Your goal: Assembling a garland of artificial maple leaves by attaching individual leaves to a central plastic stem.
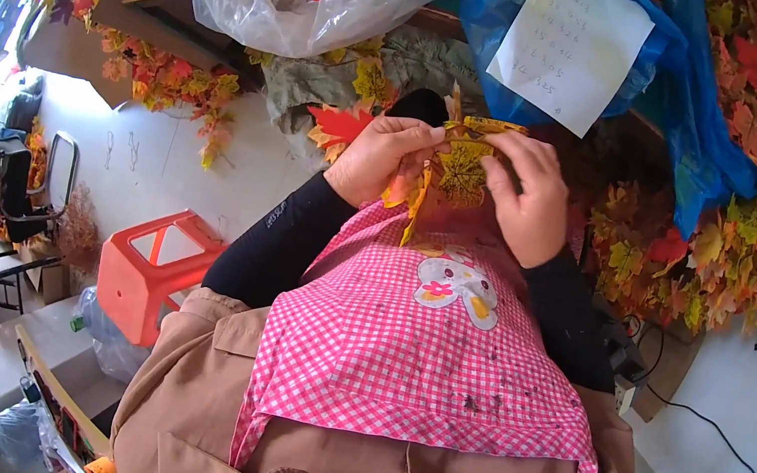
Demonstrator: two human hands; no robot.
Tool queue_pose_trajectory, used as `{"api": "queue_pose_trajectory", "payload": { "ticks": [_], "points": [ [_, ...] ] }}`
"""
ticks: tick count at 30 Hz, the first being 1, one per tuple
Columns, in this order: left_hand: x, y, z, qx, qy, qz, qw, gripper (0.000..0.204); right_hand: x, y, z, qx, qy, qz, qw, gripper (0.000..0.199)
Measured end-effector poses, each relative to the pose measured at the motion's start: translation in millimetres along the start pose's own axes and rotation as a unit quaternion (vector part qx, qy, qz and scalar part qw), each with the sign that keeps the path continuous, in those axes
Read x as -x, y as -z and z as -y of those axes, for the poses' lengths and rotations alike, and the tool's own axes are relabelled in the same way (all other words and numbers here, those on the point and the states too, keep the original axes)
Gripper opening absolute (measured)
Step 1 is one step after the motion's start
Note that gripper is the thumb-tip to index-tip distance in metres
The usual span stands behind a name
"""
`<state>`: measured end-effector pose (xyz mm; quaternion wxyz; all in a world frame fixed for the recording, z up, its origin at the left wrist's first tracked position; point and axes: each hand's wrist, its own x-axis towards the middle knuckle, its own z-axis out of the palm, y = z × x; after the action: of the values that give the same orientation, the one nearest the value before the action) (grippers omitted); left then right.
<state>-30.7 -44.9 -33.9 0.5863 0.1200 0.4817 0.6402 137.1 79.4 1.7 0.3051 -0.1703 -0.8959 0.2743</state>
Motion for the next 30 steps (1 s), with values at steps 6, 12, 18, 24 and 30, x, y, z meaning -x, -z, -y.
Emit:
{"api": "queue_pose_trajectory", "payload": {
  "ticks": [6,12,18,24,30],
  "points": [
    [17.7,-3.6,-10.4,-0.043,0.018,0.03,0.998,0.022,-0.3,-16.5,-10.6,0.042,0.012,0.021,0.999,0.018],
    [25.0,-5.7,4.5,-0.05,0.013,-0.009,0.999,0.023,4.7,-13.1,-8.7,-0.065,-0.057,0.173,0.981,0.011],
    [16.4,-5.6,14.6,-0.094,0.014,-0.032,0.995,0.022,16.4,-2.3,-10.7,-0.163,-0.18,0.184,0.952,0.018],
    [12.5,-19.9,24.6,-0.408,-0.21,-0.081,0.885,0.013,11.9,4.4,-20.2,-0.226,-0.266,0.203,0.915,0.016],
    [16.1,-47.4,15.2,-0.46,-0.362,-0.024,0.811,0.018,3.1,6.8,-27.7,-0.201,-0.204,0.177,0.942,0.019]
  ]
}}
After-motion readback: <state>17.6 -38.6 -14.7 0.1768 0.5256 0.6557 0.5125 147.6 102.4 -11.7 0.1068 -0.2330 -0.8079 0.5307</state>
